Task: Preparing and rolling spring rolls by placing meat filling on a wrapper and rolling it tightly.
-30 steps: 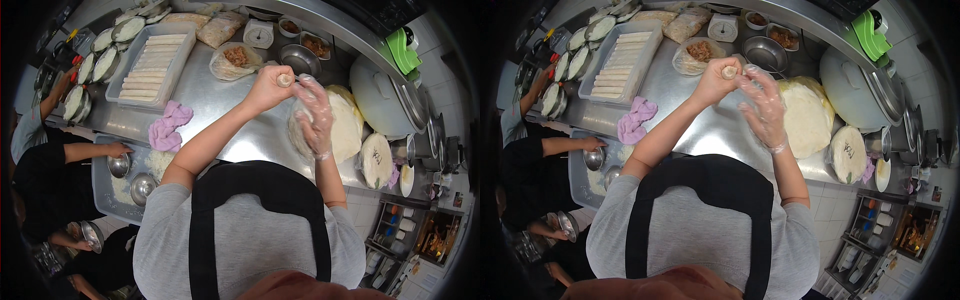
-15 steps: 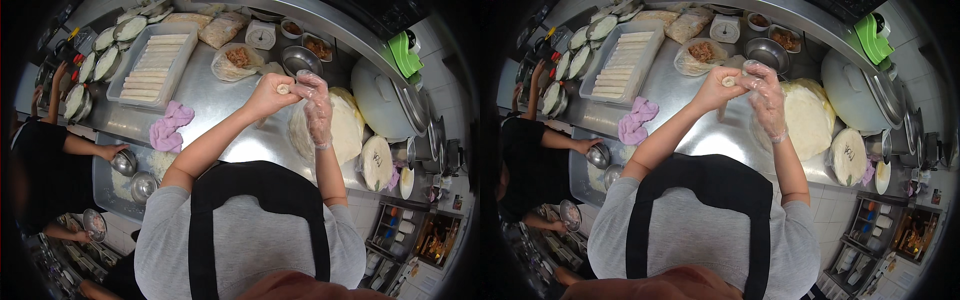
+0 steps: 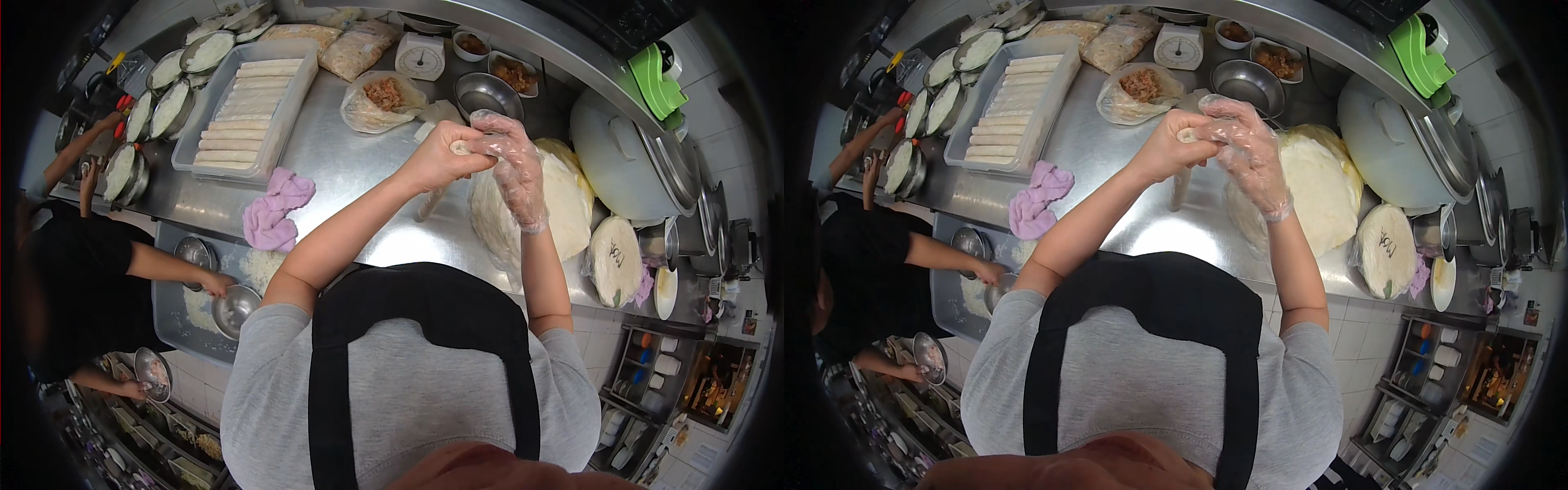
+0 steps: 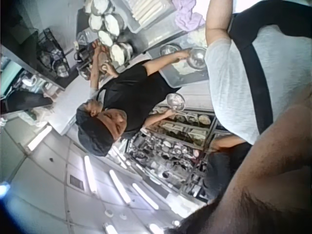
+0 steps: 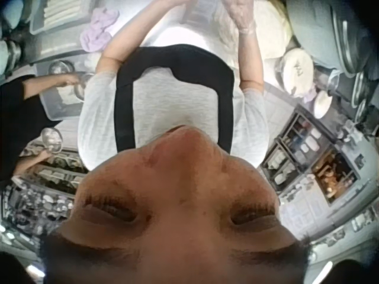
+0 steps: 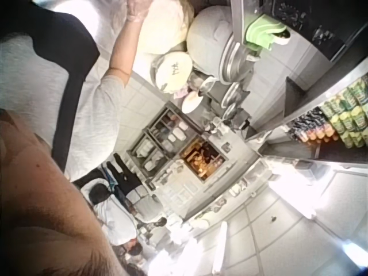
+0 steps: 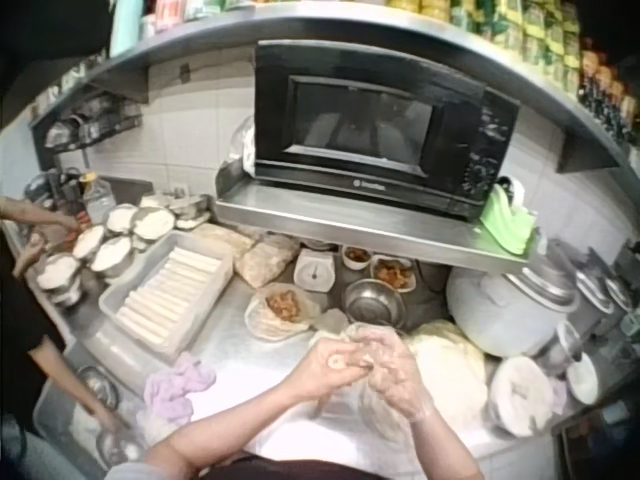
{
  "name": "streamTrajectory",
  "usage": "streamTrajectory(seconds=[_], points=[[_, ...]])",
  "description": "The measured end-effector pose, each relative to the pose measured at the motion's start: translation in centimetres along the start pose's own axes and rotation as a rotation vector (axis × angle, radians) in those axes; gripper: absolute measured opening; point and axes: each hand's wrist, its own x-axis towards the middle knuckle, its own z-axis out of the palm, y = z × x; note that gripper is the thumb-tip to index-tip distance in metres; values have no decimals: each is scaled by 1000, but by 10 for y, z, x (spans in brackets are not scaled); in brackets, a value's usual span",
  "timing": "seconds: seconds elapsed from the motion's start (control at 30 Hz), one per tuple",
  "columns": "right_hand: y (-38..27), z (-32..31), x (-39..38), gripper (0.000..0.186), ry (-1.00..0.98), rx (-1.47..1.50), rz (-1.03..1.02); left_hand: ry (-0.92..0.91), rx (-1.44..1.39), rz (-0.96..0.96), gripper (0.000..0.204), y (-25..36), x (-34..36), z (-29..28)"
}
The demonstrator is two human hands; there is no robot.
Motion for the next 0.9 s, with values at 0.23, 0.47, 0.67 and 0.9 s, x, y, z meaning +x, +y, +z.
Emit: streamTrajectory(seconds=[0.23,0.47,0.67,0.9], points=[[10,-9,23,43,-330,-560,-306,-20,-22,68,11,-16,7,-1],[72,16,-26,56,-451,591,471,253,-573,51,42,-10,17,-69],[50,5,-11,50,-355,603,743,331,-964,150,66,-2,-11,-73],[76,35,-4,32,-411,270,469,808,-850,72,57,-50,-22,-44]])
